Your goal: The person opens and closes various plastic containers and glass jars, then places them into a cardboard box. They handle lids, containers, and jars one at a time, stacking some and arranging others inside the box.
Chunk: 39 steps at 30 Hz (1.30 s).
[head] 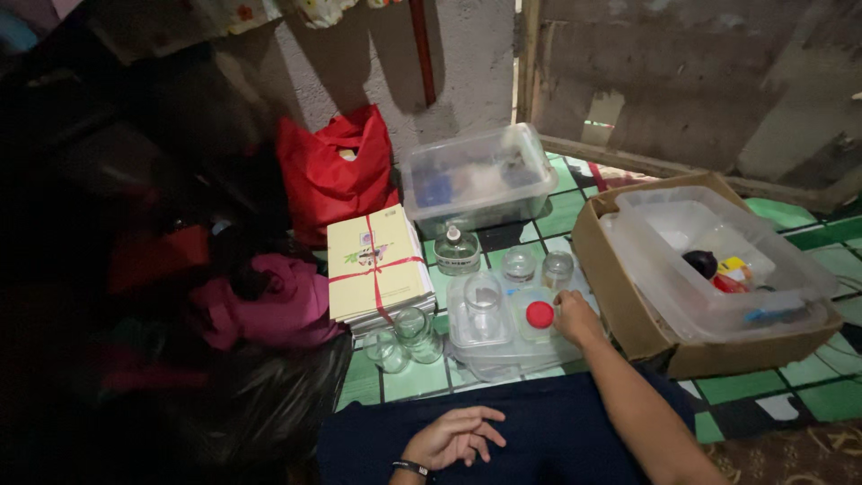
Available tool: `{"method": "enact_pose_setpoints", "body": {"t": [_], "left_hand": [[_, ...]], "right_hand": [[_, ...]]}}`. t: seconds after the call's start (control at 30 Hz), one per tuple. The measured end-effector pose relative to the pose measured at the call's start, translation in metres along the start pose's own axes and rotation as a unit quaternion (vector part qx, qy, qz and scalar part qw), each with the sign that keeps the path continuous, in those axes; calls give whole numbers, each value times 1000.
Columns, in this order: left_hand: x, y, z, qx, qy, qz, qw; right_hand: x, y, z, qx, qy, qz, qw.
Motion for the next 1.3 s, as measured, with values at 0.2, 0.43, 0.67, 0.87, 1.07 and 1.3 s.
{"method": "enact_pose_setpoints", "body": {"t": [0.2,0.43,0.67,0.87,1.07,1.3], "left_hand": [[20,8,0,-8,50,-91,995],[24,10,3,-11,44,-85,995],[39,26,-13,-71,98,-169,978],[74,45,-43,-49,163,-78,982],[112,39,-46,111,200,74,971],[125,21,-10,209,282,218,911]], "right_hand": [[-12,-2,4,8,-2,30,1000],[-34,14,3,-20,-75,-5,997],[-12,25,13,-16,-45,70,996],[-32,23,2,-4,-81,81,993],[-41,9,-3,5,-74,43,996],[-33,25,1,13,-123,8,992]]}}
Point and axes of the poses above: each hand's wrist, its own z-axis towards the middle knuckle, its own y-axis out of the palm, x = y × z, the point moved 9 cm from there along z, towards the middle knuckle, and after that the axes turned 6 degrees about x, right-handed, at the moved point
